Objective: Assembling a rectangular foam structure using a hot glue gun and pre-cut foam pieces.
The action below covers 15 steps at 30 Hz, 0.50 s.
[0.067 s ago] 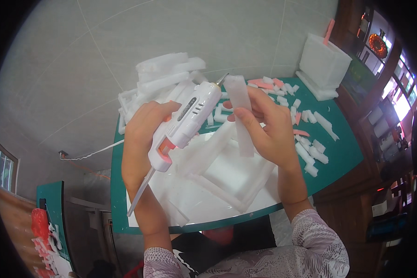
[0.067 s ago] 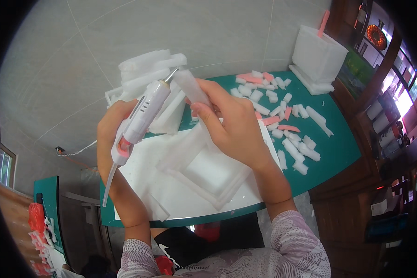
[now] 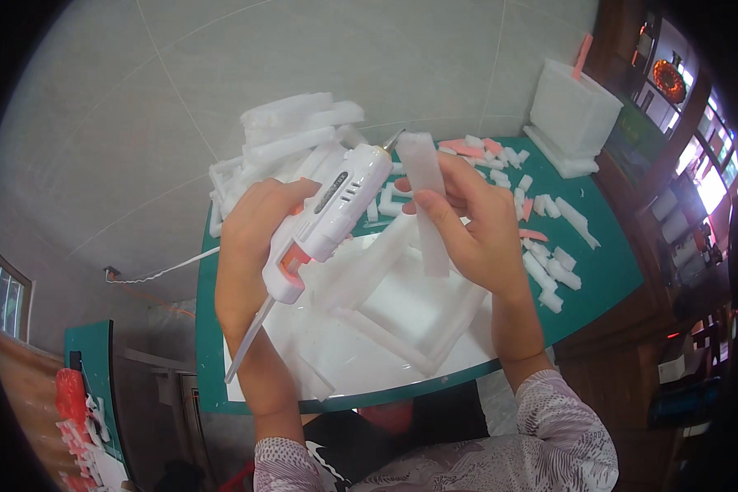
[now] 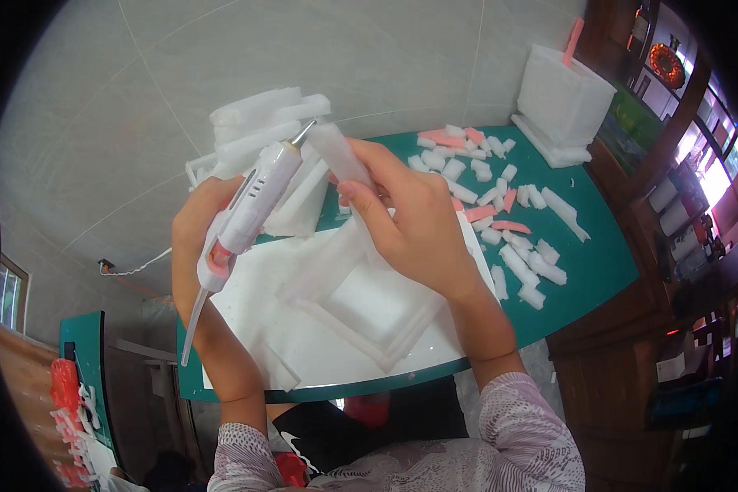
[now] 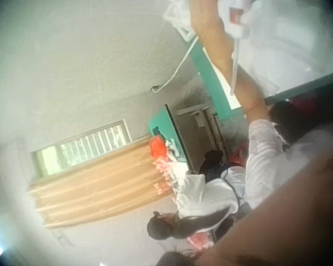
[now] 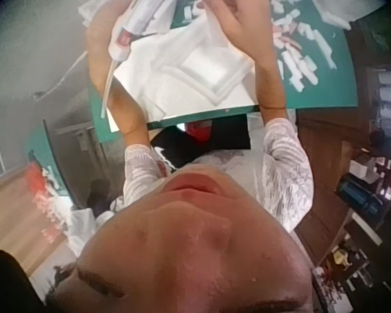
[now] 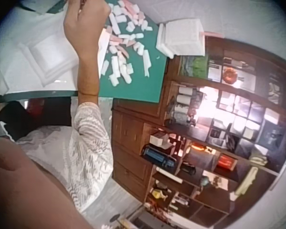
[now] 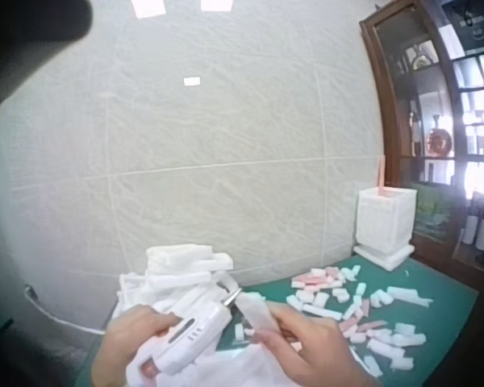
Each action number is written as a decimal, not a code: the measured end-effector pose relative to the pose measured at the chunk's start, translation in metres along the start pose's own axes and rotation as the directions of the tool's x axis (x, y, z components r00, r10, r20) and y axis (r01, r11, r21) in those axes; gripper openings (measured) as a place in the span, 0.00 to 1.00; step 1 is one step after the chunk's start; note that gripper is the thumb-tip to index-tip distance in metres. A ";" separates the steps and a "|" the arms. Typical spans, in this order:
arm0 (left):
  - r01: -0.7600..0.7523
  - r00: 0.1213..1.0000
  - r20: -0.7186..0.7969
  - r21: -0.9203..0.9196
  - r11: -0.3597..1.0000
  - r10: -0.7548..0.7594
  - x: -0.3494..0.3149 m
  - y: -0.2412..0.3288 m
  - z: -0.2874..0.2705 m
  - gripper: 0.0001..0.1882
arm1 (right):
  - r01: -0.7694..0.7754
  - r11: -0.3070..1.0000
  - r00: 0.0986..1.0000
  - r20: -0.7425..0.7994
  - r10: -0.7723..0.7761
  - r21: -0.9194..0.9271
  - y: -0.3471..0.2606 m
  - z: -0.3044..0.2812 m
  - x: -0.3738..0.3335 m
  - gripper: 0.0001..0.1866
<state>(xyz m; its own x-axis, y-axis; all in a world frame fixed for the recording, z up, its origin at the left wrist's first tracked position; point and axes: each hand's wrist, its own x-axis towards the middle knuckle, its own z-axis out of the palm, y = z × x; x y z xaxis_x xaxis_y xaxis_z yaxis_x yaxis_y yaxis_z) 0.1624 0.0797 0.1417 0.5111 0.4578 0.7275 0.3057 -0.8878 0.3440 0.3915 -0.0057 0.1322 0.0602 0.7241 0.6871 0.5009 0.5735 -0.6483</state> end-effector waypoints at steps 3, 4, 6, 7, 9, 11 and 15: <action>0.040 0.998 0.039 0.072 0.997 -0.043 0.001 0.003 -0.001 0.19 | -0.007 1.000 1.000 0.002 0.007 0.009 0.002 0.000 0.000 0.18; 0.017 1.000 0.019 0.044 0.999 -0.018 0.000 0.001 0.000 0.19 | -0.002 1.000 1.000 0.003 0.002 -0.001 0.001 0.000 0.000 0.18; -0.005 1.000 -0.002 0.017 1.000 0.005 -0.001 -0.002 0.000 0.19 | 0.002 1.000 1.000 0.006 -0.002 -0.010 0.001 0.000 0.000 0.18; 0.009 1.000 0.005 0.023 1.000 -0.010 -0.001 -0.003 0.001 0.18 | 0.001 1.000 1.000 0.006 -0.001 -0.009 0.002 0.000 0.000 0.18; 0.024 1.000 0.013 0.028 0.999 -0.024 -0.001 -0.005 0.001 0.18 | -0.002 1.000 1.000 0.006 0.002 -0.008 0.002 -0.001 0.000 0.18; -0.007 1.000 0.000 0.027 1.000 0.007 -0.001 -0.005 0.001 0.19 | -0.006 1.000 1.000 0.010 0.006 -0.018 0.002 -0.001 0.000 0.18; 0.018 1.000 -0.016 -0.025 1.000 -0.019 0.000 -0.004 0.004 0.20 | 0.000 1.000 1.000 0.005 0.000 -0.006 0.003 -0.001 0.000 0.18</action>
<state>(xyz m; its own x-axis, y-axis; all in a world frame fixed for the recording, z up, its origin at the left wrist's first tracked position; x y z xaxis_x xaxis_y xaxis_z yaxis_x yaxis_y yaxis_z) 0.1643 0.0836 0.1376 0.4920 0.4734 0.7306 0.2948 -0.8802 0.3719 0.3940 -0.0039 0.1307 0.0553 0.7259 0.6856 0.5062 0.5715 -0.6459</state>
